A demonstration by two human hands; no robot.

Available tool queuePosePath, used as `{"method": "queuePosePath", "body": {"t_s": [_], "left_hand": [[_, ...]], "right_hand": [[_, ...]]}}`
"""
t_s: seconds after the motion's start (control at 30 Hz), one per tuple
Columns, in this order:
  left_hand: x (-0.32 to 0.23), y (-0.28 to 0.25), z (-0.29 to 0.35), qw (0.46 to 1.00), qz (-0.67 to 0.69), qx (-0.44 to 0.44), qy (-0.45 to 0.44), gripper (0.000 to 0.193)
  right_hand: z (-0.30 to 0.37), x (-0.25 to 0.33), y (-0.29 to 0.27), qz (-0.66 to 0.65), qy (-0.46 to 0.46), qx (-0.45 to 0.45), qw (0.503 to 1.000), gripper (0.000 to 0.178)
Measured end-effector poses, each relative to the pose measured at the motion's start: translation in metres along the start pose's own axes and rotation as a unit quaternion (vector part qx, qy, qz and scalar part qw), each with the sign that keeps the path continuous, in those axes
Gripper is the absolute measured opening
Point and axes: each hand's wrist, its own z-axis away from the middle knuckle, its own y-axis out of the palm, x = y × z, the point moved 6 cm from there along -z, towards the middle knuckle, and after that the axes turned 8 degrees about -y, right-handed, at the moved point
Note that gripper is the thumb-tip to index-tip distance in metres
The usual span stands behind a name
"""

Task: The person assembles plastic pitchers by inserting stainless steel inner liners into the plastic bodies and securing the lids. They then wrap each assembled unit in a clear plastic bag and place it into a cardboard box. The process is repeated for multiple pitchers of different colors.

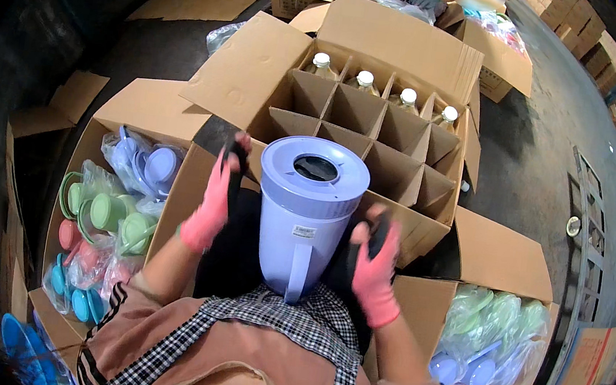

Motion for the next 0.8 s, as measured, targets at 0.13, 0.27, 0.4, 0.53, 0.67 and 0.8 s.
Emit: {"method": "queuePosePath", "body": {"t_s": [0.13,0.27,0.4,0.53,0.67,0.8], "left_hand": [[-0.008,0.066,-0.029,0.983,-0.169,0.048,0.061,0.063],[-0.072,0.105,0.032,0.838,-0.457,0.102,0.282,0.066],[-0.018,0.052,-0.031,0.997,0.009,0.016,-0.073,0.052],[-0.071,0.107,0.042,0.849,-0.443,0.111,0.268,0.065],[-0.042,0.058,0.009,0.96,-0.24,0.053,0.136,0.057],[-0.124,0.104,0.04,0.828,-0.381,0.109,0.396,0.082]], "right_hand": [[-0.073,-0.089,0.043,-0.384,0.15,-0.005,0.911,0.054],[-0.084,-0.156,0.031,-0.222,0.204,-0.111,0.947,0.054],[-0.041,-0.051,0.026,-0.259,-0.004,-0.085,0.962,0.053],[-0.058,-0.124,0.026,-0.348,0.23,-0.122,0.901,0.048],[-0.043,-0.058,0.029,-0.319,0.076,-0.127,0.936,0.048],[-0.098,0.011,0.013,-0.64,0.1,-0.003,0.762,0.055]]}}
